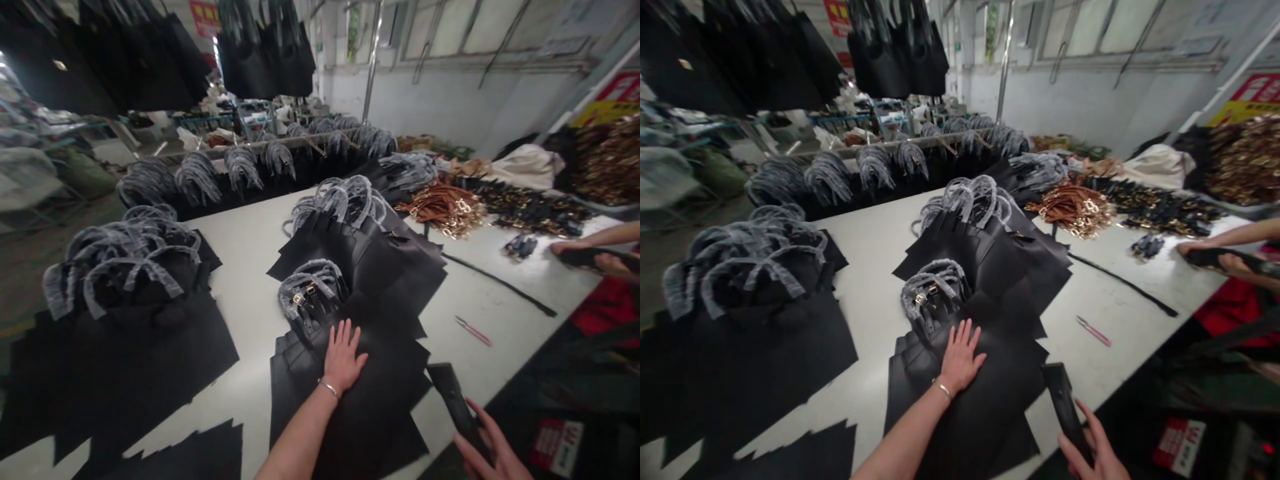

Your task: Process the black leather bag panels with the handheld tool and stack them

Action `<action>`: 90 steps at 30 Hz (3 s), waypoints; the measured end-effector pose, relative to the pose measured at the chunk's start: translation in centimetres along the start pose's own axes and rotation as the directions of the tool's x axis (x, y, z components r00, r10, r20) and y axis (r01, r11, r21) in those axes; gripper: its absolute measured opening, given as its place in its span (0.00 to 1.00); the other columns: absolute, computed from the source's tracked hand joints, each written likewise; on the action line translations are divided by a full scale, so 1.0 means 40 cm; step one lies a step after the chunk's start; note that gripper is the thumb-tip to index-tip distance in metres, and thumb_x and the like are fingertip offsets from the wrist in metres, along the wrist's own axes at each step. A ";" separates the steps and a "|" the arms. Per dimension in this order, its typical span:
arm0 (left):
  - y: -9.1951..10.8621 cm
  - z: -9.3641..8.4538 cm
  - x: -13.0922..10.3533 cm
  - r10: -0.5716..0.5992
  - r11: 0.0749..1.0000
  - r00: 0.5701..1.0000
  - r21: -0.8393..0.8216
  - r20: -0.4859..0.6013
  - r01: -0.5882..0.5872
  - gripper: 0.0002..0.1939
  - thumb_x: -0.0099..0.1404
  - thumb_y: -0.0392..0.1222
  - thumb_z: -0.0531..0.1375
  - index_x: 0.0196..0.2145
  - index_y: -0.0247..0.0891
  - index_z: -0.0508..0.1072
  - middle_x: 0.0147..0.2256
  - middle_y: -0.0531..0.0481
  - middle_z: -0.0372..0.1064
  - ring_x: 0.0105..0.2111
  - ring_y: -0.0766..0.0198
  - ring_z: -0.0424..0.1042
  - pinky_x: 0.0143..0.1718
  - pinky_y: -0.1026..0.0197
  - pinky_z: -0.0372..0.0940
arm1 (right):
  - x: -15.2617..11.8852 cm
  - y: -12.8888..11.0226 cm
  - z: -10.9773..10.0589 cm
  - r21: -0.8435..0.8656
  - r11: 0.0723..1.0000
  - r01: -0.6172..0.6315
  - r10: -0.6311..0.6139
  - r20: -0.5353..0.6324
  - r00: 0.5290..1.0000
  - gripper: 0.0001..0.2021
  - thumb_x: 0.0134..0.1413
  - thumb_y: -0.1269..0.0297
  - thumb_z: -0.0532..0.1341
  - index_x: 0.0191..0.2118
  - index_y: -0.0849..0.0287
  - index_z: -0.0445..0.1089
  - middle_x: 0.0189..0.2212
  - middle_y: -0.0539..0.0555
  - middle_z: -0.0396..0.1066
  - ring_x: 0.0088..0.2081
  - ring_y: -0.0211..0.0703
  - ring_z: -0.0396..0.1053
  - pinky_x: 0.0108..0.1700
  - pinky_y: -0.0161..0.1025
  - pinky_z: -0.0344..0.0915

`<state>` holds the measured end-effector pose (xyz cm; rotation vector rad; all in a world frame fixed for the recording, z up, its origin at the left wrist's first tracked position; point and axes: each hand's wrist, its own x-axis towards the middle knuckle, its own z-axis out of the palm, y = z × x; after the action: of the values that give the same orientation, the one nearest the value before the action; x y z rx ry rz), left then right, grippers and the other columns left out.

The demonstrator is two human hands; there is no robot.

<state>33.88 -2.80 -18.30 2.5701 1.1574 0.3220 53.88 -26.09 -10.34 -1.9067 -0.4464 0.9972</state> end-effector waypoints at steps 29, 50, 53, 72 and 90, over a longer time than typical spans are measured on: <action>0.144 0.027 -0.202 0.184 0.983 0.975 -0.019 0.122 -0.184 0.27 0.65 0.54 0.52 0.60 0.44 0.60 0.64 0.50 0.48 0.64 0.47 0.44 0.63 0.37 0.45 | 0.326 -0.220 0.229 -0.084 0.980 -0.182 0.200 0.484 0.852 0.24 0.61 0.52 0.55 0.59 0.56 0.54 0.21 0.46 0.67 0.14 0.33 0.64 0.13 0.27 0.60; 0.128 0.013 -0.196 0.191 0.981 0.964 -0.074 0.186 -0.180 0.36 0.65 0.45 0.52 0.66 0.44 0.40 0.67 0.53 0.33 0.65 0.51 0.39 0.64 0.42 0.47 | 0.405 -0.275 0.299 -0.173 0.978 -0.118 0.177 0.383 0.906 0.29 0.59 0.51 0.56 0.62 0.59 0.54 0.20 0.48 0.68 0.14 0.35 0.64 0.13 0.30 0.61; 0.130 0.006 -0.192 0.184 0.982 0.964 -0.073 0.193 -0.173 0.36 0.65 0.45 0.52 0.66 0.44 0.40 0.67 0.54 0.33 0.65 0.51 0.39 0.64 0.42 0.45 | 0.421 -0.286 0.326 -0.168 0.984 -0.055 0.112 0.352 0.929 0.28 0.61 0.54 0.55 0.63 0.56 0.52 0.22 0.47 0.67 0.14 0.33 0.64 0.14 0.28 0.60; 0.147 -0.024 -0.182 0.177 0.984 0.965 -0.042 0.196 -0.172 0.31 0.68 0.55 0.48 0.64 0.42 0.49 0.65 0.49 0.43 0.65 0.53 0.40 0.65 0.45 0.39 | 0.300 -0.254 0.238 -0.173 0.985 -0.020 0.087 0.389 0.917 0.30 0.58 0.54 0.58 0.64 0.54 0.52 0.25 0.46 0.66 0.17 0.33 0.64 0.18 0.31 0.61; 0.163 -0.022 -0.246 0.321 0.931 0.936 -0.232 0.147 -0.283 0.25 0.69 0.49 0.50 0.60 0.36 0.57 0.59 0.44 0.59 0.62 0.56 0.50 0.64 0.50 0.42 | 0.078 -0.174 0.198 -0.411 0.910 -0.052 0.302 0.573 0.762 0.44 0.47 0.43 0.59 0.66 0.59 0.48 0.24 0.47 0.66 0.16 0.37 0.63 0.18 0.35 0.57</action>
<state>31.69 -14.20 -15.90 2.5245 0.6241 0.2525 50.14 -16.04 -7.94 -1.9281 -0.9041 1.8071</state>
